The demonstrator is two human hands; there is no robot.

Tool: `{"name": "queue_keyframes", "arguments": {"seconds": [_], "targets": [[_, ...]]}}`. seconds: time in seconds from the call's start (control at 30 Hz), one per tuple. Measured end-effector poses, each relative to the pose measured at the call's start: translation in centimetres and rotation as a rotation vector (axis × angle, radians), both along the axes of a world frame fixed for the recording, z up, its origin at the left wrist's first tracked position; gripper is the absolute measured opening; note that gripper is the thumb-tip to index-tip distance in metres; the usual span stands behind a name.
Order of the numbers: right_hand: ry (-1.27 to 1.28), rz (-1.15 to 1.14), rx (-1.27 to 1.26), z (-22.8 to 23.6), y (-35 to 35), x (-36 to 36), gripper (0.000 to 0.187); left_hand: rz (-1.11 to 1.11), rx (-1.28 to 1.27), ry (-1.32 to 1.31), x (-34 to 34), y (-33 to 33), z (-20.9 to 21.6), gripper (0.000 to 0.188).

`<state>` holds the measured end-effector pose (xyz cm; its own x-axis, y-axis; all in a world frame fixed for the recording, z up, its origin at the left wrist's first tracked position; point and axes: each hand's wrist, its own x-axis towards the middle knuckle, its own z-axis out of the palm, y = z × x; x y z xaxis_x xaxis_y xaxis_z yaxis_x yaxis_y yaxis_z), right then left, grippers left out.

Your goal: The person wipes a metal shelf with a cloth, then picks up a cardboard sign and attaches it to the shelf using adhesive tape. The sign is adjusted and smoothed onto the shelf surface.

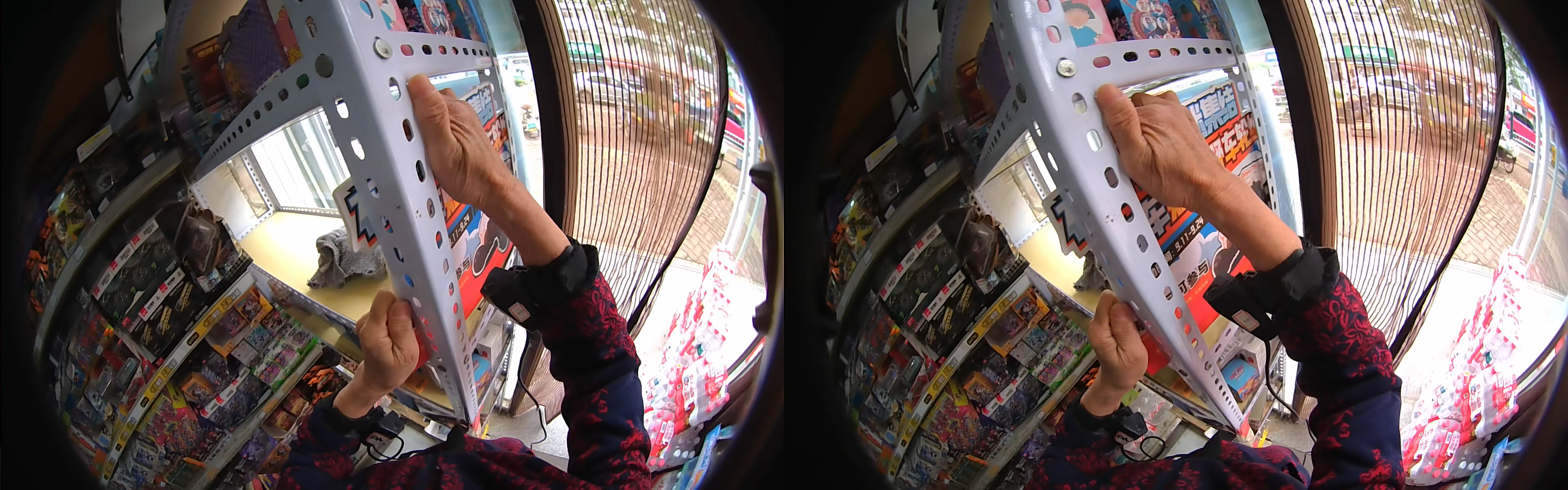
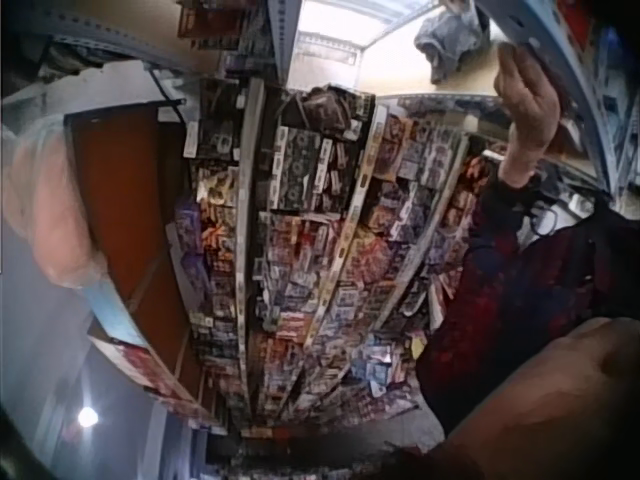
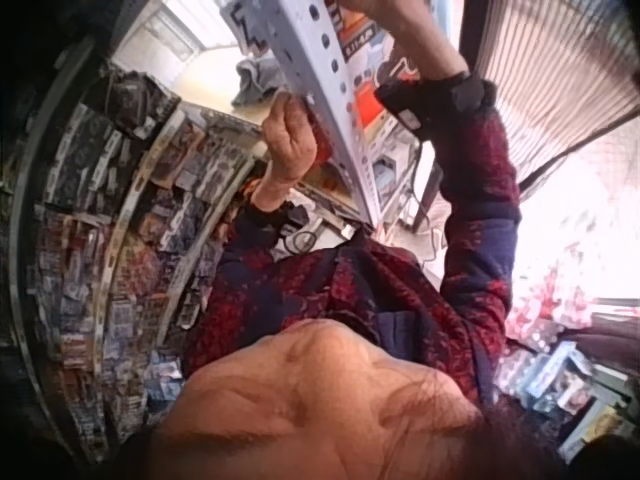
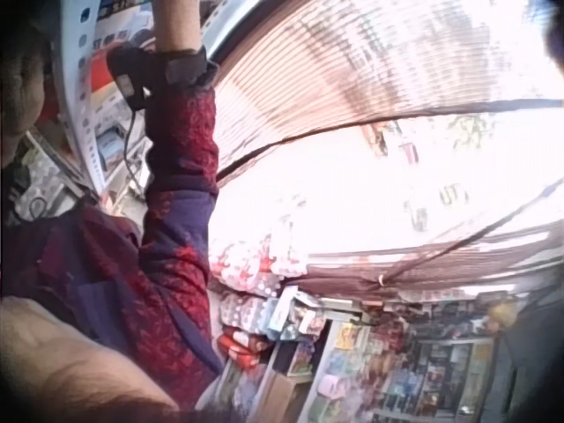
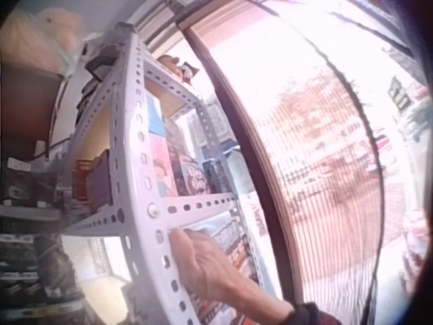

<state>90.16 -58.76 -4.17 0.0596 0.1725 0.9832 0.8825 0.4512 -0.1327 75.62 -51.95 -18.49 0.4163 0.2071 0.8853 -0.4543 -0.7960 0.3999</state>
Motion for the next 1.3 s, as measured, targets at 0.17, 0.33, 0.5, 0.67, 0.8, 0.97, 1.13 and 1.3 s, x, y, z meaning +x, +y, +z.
{"name": "queue_keyframes", "arguments": {"seconds": [0.17,0.33,0.5,0.67,0.8,0.97,1.13,1.3], "targets": [[0.060,0.073,-0.034,-0.1,0.2,-0.1,0.064,-0.152,-0.035,0.010,0.2,1.0,-0.3,0.035],[0.078,0.123,-0.024,-0.2,0.3,-0.2,0.063,-0.208,-0.010,0.021,0.6,2.5,-0.8,0.050],[0.063,0.077,-0.019,-0.3,0.4,-0.1,0.061,-0.303,0.002,0.051,1.6,3.5,-1.0,0.064],[0.098,0.105,-0.028,-0.3,0.6,0.0,0.059,-0.502,-0.058,-0.036,3.2,3.4,-0.6,0.056],[0.144,0.121,-0.043,-0.5,0.4,-0.2,0.059,-0.462,-0.050,0.007,2.2,3.0,-0.4,0.048],[0.113,0.075,-0.059,-0.6,0.1,-0.4,0.063,-0.346,-0.084,-0.065,0.6,1.7,-0.7,0.028],[-0.019,-0.097,0.003,-0.6,-0.2,-0.4,0.063,-0.311,0.044,-0.044,0.5,1.9,-0.1,0.018],[0.086,0.098,-0.093,-1.0,-0.8,0.2,0.049,-0.288,0.073,0.021,0.0,3.0,-0.3,0.014]]}}
